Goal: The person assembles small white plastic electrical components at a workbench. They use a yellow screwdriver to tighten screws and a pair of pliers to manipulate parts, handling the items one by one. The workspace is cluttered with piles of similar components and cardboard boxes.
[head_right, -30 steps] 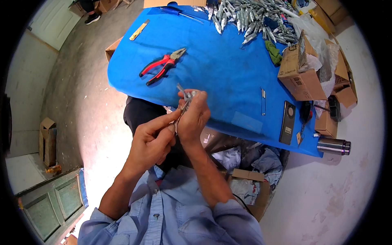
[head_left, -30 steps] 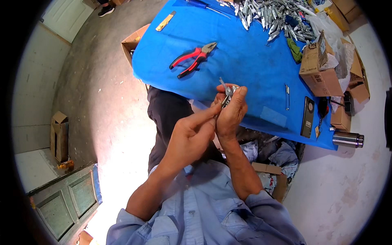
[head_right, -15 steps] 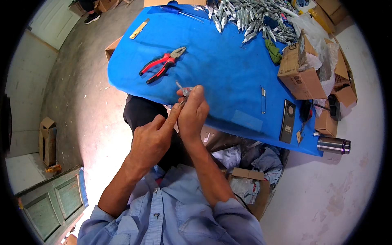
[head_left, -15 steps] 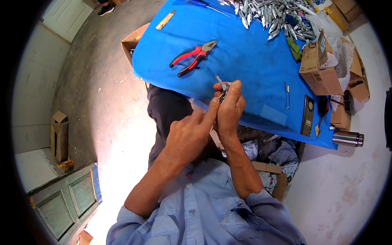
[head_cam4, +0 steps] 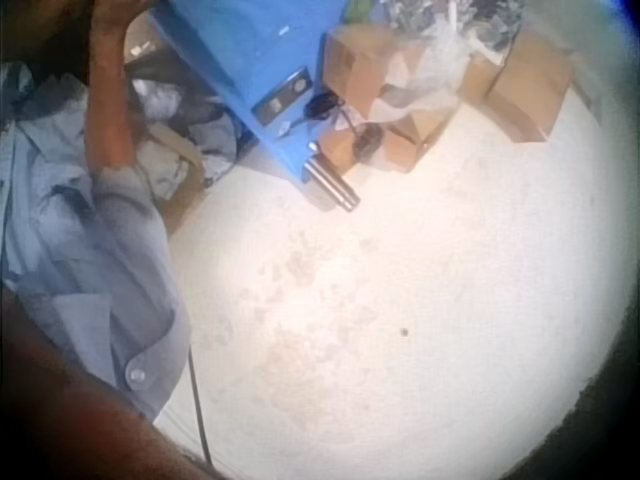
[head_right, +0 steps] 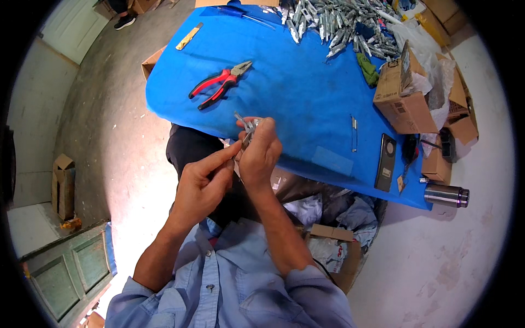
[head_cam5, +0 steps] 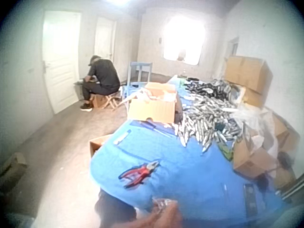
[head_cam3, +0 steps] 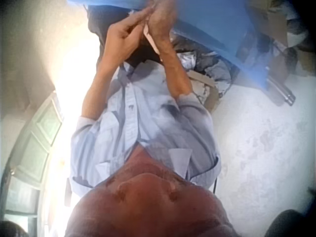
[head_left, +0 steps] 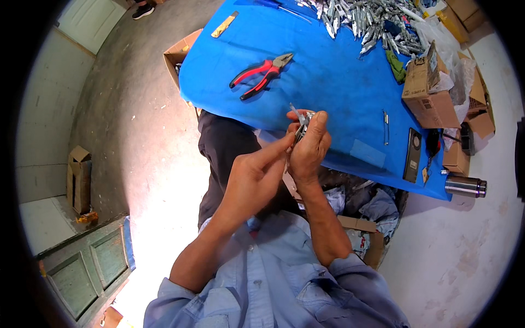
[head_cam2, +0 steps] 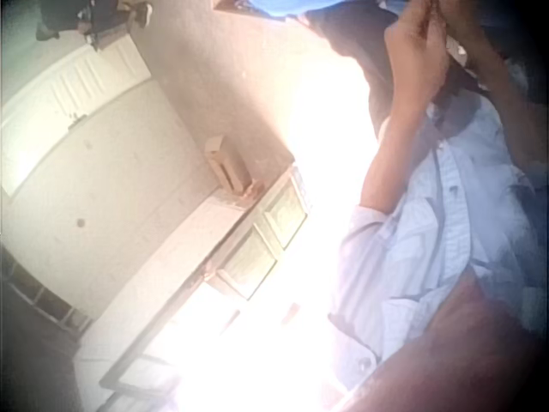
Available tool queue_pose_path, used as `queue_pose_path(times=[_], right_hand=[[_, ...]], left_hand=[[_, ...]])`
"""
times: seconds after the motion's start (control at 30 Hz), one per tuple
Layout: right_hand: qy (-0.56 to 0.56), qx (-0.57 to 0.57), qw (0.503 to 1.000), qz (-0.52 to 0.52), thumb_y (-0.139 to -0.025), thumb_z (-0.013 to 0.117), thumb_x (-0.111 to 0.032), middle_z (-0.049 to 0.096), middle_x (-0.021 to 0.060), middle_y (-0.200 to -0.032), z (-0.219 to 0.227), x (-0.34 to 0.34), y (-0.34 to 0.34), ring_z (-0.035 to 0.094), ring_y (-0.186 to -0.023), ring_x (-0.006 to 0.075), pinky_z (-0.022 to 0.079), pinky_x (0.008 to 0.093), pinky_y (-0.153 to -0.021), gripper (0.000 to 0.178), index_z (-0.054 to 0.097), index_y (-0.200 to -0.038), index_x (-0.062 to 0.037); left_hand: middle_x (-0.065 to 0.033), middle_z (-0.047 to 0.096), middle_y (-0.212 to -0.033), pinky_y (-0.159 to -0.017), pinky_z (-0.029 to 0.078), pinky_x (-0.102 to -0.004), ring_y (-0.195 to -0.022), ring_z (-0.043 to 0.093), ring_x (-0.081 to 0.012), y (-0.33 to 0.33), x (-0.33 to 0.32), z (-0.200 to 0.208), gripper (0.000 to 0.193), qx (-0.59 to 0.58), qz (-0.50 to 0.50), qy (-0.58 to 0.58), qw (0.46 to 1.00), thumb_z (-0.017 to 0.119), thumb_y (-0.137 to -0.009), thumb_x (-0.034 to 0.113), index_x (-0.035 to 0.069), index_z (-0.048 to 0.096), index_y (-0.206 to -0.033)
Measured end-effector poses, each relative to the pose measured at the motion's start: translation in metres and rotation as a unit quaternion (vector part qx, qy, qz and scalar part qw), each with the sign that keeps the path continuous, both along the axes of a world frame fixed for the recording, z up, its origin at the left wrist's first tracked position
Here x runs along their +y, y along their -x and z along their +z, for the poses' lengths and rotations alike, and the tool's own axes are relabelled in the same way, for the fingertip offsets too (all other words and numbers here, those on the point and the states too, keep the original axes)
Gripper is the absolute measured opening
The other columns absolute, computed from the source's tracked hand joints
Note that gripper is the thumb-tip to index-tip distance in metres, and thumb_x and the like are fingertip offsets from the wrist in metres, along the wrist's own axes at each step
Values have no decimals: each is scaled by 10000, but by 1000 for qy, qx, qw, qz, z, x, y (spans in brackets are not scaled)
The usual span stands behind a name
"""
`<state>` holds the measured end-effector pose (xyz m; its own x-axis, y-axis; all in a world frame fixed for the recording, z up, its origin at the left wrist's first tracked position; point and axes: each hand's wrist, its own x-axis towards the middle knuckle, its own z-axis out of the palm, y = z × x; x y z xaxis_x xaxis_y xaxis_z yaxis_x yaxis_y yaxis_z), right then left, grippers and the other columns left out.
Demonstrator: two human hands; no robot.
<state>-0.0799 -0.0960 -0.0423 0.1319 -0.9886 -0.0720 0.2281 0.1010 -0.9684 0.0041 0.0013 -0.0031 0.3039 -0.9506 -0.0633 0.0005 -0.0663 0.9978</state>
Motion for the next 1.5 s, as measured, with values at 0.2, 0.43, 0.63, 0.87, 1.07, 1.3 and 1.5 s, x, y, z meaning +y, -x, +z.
queue_pose_path(times=[0.2, 0.43, 0.63, 0.87, 1.07, 1.3, 1.5], right_hand=[[-68, -13, 996, 49, -1121, 355, -491, 567, -16, -685, 11, 2, 9, 474, -528, 58, 363, 225, -469, 577, 647, -970, -16], [-47, 56, 993, 90, -1125, 350, -479, 610, -4, -700, 2, 5, 14, 496, -540, 55, 367, 220, -473, 580, 670, -958, -25], [-93, -53, 991, 75, -1130, 339, -451, 546, -4, -712, 9, 11, 10, 440, -521, 50, 359, 226, -454, 534, 645, -1034, -26], [-33, -31, 994, 102, -1117, 412, -375, 547, 16, -773, 18, 4, 30, 458, -584, 63, 388, 232, -509, 423, 644, -1109, -22], [204, 94, 960, 166, -1034, 597, -195, 662, 81, -972, 32, 15, 32, 622, -847, 131, 507, 276, -746, 251, 678, -1168, 2], [251, 91, 953, 144, -1021, 599, -106, 684, 97, -1085, 27, 20, 37, 664, -951, 171, 530, 289, -840, 239, 676, -1218, 4], [80, 74, 990, 94, -1071, 560, -180, 696, 65, -987, 9, 20, 55, 666, -914, 132, 534, 267, -802, 277, 675, -1221, 23]], left_hand=[[-80, 582, -764, -504, 502, -367, -602, 631, -203, -12, 7, 0, 613, -466, -55, 56, 881, 610, -889, -17, 126, 572, -1484], [-87, 609, -808, -543, 526, -393, -623, 640, -265, -32, 4, 8, 611, -521, -78, 59, 848, 633, -866, -27, 106, 574, -1460], [-144, 713, -922, -634, 519, -338, -704, 683, -196, -20, 19, 8, 454, -299, -5, 61, 952, 617, -943, -49, 64, 638, -1383], [-65, 689, -868, -647, 477, -238, -724, 595, -79, -19, 28, 31, 350, -26, 66, -73, 995, 716, -970, 117, -55, 650, -1268], [7, 643, -786, -428, 366, -208, -511, 499, -20, -21, -4, 43, 292, 173, 92, -74, 978, 730, -980, 225, -15, 662, -1132], [-26, 663, -784, -413, 386, -210, -492, 509, -42, -21, -8, 41, 191, 147, 74, -41, 986, 653, -1031, 211, 21, 654, -1024], [-59, 673, -833, -415, 394, -201, -527, 520, -53, -36, -4, 24, 204, 247, 89, 1, 965, 626, -1051, 236, 41, 648, -997]])
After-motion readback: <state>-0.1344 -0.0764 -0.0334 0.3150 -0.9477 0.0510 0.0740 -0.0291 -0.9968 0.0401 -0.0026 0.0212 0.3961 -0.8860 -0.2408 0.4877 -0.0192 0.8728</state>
